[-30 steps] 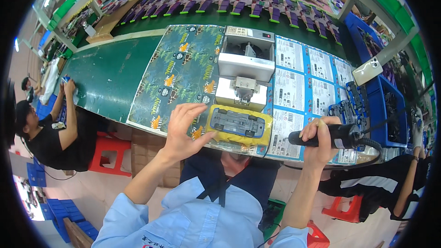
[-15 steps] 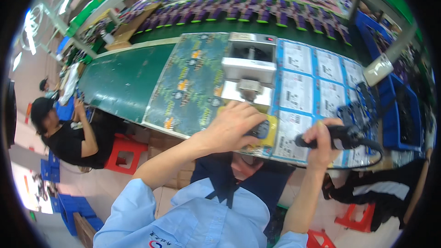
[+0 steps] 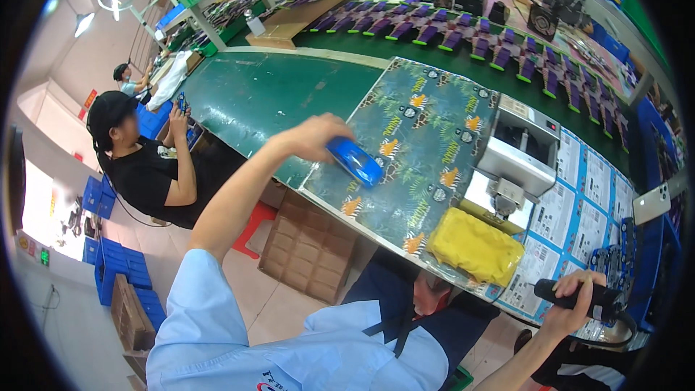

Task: The person assembles toy cars by placing each car onto a fixture, driving screws into the bottom with an electric screwdriver, and placing the assembled cars along the workbench.

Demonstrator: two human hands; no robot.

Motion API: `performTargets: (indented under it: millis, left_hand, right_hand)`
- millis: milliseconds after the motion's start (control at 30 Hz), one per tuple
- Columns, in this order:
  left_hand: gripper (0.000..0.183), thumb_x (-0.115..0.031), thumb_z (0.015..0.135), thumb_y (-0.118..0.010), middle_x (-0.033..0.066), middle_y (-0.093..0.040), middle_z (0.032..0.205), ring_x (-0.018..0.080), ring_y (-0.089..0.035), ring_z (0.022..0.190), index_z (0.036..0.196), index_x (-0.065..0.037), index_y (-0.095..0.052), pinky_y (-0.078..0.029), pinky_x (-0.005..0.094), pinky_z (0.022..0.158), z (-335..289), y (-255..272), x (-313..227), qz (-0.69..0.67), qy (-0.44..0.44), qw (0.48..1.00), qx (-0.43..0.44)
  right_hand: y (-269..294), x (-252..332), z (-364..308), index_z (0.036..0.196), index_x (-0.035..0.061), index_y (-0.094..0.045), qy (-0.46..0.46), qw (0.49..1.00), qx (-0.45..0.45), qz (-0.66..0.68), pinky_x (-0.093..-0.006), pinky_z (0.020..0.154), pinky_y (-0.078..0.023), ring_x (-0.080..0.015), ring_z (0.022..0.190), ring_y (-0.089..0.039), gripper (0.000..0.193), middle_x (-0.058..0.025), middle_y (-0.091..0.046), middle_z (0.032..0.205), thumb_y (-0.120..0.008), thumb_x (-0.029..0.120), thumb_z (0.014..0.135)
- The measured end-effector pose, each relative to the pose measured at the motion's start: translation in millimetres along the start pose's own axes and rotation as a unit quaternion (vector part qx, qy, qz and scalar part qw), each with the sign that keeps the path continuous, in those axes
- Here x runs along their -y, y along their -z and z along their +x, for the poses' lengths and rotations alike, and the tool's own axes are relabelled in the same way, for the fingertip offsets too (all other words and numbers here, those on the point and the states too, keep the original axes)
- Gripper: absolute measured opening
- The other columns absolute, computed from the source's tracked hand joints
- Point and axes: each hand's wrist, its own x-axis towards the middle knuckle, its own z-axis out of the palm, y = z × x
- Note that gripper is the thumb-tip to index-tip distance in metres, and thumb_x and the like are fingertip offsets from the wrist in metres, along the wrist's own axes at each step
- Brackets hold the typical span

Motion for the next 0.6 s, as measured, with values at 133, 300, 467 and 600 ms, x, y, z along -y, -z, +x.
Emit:
performTargets:
  millis: [133,300,467,600]
  left_hand:
    - [0.089,-0.011,0.059,-0.083,0.0203,-0.047,0.143,0.0400,-0.045,0.131,0.141,-0.019,-0.050,-0.038,0.0466,0.112,-67,8,99,0.096,0.195,0.973,-0.073]
    - [0.081,-0.010,0.066,-0.078,0.0194,-0.047,0.143,0.0396,-0.046,0.130,0.141,-0.011,-0.048,-0.043,0.0466,0.106,-140,-14,142,0.111,0.298,0.898,-0.303]
    - [0.039,-0.003,0.073,-0.073,0.0158,-0.065,0.116,0.0369,-0.060,0.111,0.112,-0.004,-0.065,-0.049,0.0426,0.092,-66,-29,24,-0.087,0.072,0.905,-0.411]
    - [0.032,0.003,0.073,-0.073,0.0160,-0.070,0.101,0.0311,-0.067,0.094,0.104,0.000,-0.067,-0.052,0.0409,0.083,-27,-9,-149,-0.105,-0.100,0.895,-0.422]
  right_hand:
    - [-5,-1,1,0.093,0.0044,-0.049,0.004,1.000,0.015,-0.004,-0.0247,0.054,-0.039,-0.0112,0.054,-0.044,0.018,-0.0037,-0.045,0.067,-0.058,0.019,0.096]
    - [-6,-6,6,0.092,0.0044,-0.049,0.008,1.000,0.014,-0.011,-0.0235,0.052,-0.038,-0.0106,0.055,-0.044,0.016,-0.0037,-0.044,0.067,-0.059,0.016,0.095]
    - [23,9,-6,0.099,0.0065,-0.049,0.009,1.000,0.018,-0.005,-0.0238,0.056,-0.038,-0.0096,0.059,-0.043,0.007,-0.0015,-0.046,0.072,-0.053,0.012,0.099]
    - [-2,27,-12,0.093,0.0054,-0.050,0.041,0.998,0.040,0.038,-0.0280,0.052,-0.040,-0.0156,0.056,-0.046,0.018,-0.0056,-0.046,0.067,-0.053,0.023,0.097]
